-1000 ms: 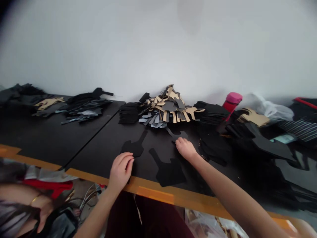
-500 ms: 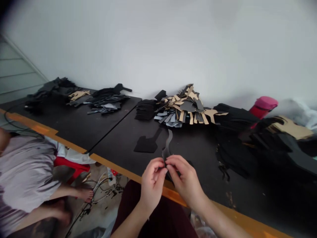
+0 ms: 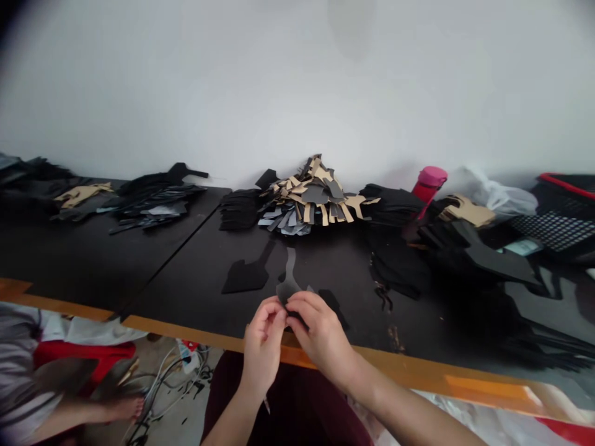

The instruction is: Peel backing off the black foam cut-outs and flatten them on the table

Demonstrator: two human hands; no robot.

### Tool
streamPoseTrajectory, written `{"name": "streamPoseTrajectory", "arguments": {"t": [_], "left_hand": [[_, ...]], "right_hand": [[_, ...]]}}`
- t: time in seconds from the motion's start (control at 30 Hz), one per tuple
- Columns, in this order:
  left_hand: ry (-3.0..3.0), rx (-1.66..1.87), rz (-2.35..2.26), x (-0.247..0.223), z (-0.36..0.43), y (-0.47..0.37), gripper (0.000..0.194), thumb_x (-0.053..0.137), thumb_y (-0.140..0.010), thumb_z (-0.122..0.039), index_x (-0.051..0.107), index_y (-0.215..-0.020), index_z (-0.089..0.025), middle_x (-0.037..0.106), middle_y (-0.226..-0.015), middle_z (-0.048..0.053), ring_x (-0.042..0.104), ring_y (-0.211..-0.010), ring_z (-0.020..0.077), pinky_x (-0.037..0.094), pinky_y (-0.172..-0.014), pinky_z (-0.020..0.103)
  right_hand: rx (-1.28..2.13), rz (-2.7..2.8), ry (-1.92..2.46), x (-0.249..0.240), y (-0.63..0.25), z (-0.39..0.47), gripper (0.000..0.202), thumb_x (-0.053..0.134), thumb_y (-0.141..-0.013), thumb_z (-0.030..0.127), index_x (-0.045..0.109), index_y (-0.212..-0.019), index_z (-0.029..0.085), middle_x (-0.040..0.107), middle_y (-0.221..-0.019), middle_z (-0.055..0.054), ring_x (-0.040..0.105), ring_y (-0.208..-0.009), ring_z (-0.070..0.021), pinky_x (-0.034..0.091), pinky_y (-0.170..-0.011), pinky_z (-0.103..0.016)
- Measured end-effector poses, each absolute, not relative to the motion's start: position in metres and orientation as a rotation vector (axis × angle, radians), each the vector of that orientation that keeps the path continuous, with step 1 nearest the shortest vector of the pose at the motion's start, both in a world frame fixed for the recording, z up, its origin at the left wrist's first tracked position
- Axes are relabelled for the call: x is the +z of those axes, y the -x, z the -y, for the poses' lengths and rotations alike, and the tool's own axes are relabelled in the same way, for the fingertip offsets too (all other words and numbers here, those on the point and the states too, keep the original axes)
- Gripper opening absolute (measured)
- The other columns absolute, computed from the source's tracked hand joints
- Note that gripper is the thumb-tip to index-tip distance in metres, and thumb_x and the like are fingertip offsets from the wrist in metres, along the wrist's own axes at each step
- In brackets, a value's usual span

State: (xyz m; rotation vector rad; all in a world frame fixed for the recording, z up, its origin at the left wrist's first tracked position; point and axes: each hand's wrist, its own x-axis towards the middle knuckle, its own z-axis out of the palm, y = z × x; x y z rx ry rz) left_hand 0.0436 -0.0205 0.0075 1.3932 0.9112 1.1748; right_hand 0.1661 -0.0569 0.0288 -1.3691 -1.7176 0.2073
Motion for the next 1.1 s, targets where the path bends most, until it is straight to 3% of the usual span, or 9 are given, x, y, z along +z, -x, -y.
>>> {"name": "streamPoseTrajectory", "arguments": {"t": [0.23, 0.5, 0.67, 0.87, 1.1], "left_hand": [[-1.235, 1.221, -0.859, 0.000, 0.024, -0.053, 0.016, 0.054, -0.083, -0.031, 0.056, -0.088, -0.016, 0.057, -0.106, 0.009, 0.059, -0.093, 0.0147, 0.049, -0.081, 0.025], [-1.376, 1.237, -0.917, 0.004, 0.023, -0.056, 0.010, 0.048, -0.084, -0.023, 0.052, -0.077, -0.016, 0.056, -0.100, 0.009, 0.058, -0.089, 0.0144, 0.048, -0.077, 0.025], [-1.384, 1.192, -0.868, 0.007, 0.020, -0.057, 0.010, 0.046, -0.084, -0.022, 0.048, -0.075, -0.016, 0.055, -0.096, 0.008, 0.056, -0.081, 0.0130, 0.047, -0.071, 0.024], [-1.383, 1.177, -0.856, 0.005, 0.019, -0.057, 0.012, 0.050, -0.083, -0.025, 0.050, -0.076, -0.016, 0.055, -0.096, 0.007, 0.056, -0.084, 0.0138, 0.047, -0.075, 0.024], [-1.435, 1.204, -0.872, 0.001, 0.020, -0.063, 0.011, 0.050, -0.082, -0.023, 0.049, -0.074, -0.016, 0.055, -0.095, 0.007, 0.057, -0.081, 0.0124, 0.048, -0.070, 0.022]], "right_hand": [[0.053, 1.734, 1.412, 0.031, -0.169, 0.059, 0.016, 0.054, -0.082, 0.011, 0.059, -0.096, 0.016, 0.059, -0.100, -0.009, 0.058, -0.093, -0.0186, 0.052, -0.082, -0.033], [-0.050, 1.756, 1.395, 0.022, -0.169, 0.059, 0.019, 0.050, -0.084, 0.011, 0.057, -0.100, 0.018, 0.058, -0.102, -0.010, 0.057, -0.095, -0.0195, 0.052, -0.083, -0.035], [0.061, 1.734, 1.358, 0.025, -0.173, 0.058, 0.017, 0.051, -0.084, 0.013, 0.058, -0.098, 0.018, 0.058, -0.101, -0.010, 0.058, -0.093, -0.0184, 0.052, -0.082, -0.034], [0.323, 1.653, 1.350, 0.032, -0.177, 0.059, 0.016, 0.052, -0.083, 0.010, 0.058, -0.094, 0.019, 0.058, -0.098, -0.007, 0.058, -0.086, -0.0143, 0.051, -0.074, -0.026], [0.230, 1.638, 1.381, 0.030, -0.177, 0.061, 0.018, 0.051, -0.080, 0.008, 0.058, -0.093, 0.017, 0.057, -0.096, -0.007, 0.057, -0.086, -0.0156, 0.050, -0.076, -0.029]]}}
